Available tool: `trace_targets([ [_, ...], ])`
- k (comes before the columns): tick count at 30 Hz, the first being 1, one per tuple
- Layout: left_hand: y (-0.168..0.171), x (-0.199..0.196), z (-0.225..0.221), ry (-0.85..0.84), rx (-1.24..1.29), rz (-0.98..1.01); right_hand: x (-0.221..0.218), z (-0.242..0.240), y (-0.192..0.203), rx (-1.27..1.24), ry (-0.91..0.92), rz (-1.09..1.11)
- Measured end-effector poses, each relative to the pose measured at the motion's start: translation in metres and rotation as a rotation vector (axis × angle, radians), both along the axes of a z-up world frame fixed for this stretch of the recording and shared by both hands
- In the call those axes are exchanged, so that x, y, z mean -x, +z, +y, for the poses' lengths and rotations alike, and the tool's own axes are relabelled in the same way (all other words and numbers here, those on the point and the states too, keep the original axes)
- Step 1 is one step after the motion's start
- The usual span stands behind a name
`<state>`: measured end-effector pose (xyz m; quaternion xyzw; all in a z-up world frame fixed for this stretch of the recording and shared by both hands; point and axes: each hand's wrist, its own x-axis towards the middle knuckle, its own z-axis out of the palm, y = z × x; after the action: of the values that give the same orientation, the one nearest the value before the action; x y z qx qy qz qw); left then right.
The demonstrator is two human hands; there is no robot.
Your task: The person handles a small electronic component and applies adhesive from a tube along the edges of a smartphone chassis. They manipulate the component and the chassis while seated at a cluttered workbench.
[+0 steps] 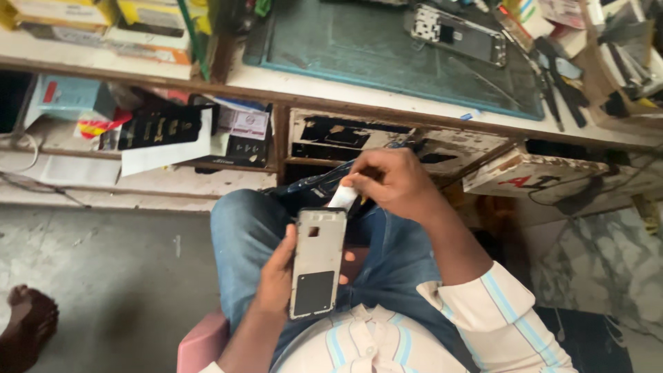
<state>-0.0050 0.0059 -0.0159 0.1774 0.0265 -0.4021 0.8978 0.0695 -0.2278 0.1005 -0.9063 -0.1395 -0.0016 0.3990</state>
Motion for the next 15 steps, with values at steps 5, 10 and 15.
trace_targets([
  [5, 0.01, -0.004, 0.007, 0.185, 0.044, -0.027, 0.033, -0.077, 0.012, -0.181, -0.27, -0.352],
  [10, 0.012, -0.007, 0.007, 0.213, 0.101, -0.059, 0.037, -0.175, 0.054, -0.702, -0.7, -0.699],
  [15, 0.011, -0.006, 0.003, 0.248, -0.042, -0.058, -0.027, -0.275, 0.07, -0.459, -0.795, -0.824],
])
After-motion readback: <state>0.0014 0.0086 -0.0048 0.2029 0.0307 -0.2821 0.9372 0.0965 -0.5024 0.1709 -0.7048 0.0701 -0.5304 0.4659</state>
